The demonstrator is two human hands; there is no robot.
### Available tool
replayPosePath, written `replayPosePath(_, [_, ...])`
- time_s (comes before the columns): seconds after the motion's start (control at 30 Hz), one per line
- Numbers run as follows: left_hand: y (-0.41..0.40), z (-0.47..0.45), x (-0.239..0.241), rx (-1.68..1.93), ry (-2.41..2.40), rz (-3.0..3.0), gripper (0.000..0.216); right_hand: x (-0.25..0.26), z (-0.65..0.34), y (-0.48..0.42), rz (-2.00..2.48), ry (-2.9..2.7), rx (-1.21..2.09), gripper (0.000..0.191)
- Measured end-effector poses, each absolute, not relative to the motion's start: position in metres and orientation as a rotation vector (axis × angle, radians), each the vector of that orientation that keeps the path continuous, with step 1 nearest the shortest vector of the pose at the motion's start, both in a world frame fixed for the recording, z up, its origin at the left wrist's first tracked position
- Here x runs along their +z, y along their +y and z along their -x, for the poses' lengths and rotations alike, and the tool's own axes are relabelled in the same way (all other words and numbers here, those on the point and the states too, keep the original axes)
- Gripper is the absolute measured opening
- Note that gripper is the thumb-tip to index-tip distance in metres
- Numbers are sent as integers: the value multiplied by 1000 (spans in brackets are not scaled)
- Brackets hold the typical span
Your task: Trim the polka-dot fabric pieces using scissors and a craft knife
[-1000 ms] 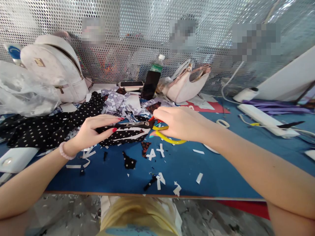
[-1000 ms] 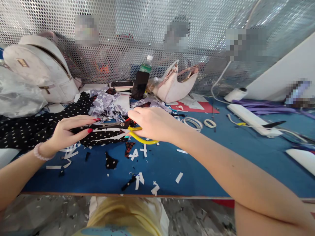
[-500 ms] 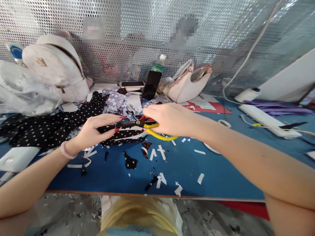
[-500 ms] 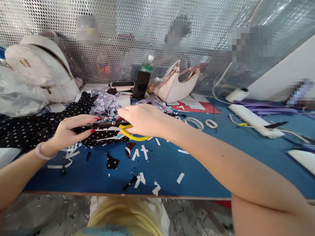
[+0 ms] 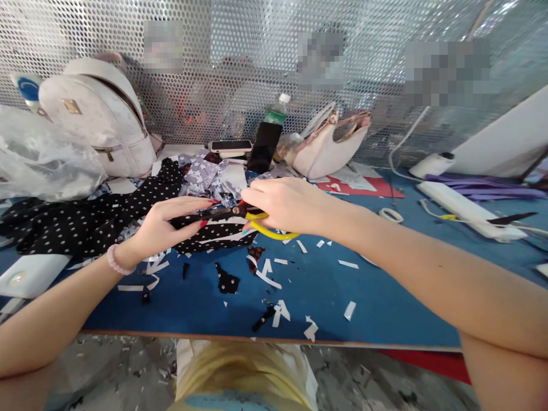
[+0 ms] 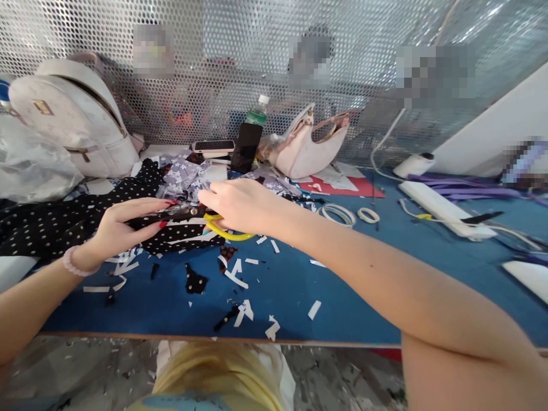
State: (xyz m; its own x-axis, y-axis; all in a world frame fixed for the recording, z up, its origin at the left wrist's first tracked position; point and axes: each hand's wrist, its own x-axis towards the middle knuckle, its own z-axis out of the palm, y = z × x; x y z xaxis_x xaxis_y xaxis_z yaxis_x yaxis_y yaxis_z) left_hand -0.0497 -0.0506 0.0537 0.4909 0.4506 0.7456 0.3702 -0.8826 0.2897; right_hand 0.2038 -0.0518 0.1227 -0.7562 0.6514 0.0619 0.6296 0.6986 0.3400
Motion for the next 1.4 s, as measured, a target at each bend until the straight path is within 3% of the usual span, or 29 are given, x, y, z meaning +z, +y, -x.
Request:
replayPosePath(0.6, [-51,52,51,1258,862,-2591,32,121,-196,-48,-1057,2804,593,17])
replayPosePath(0.77, [-50,52,51,1298,841,-2589,32,120,-195,-49,-1003,2844,702,22])
replayPosePath(1.0, [-50,52,51,1276,892,-2568,32,122,-192,-49,-1010,2829,605,20])
replayPosePath(1.2, [-51,52,53,1293,874,-2587,32,124,-189,-52,-1055,2833,612,31])
replayPosePath(1.4, [-51,53,52,1278,902,-2573,31,123,-190,-50,-992,2845,627,23])
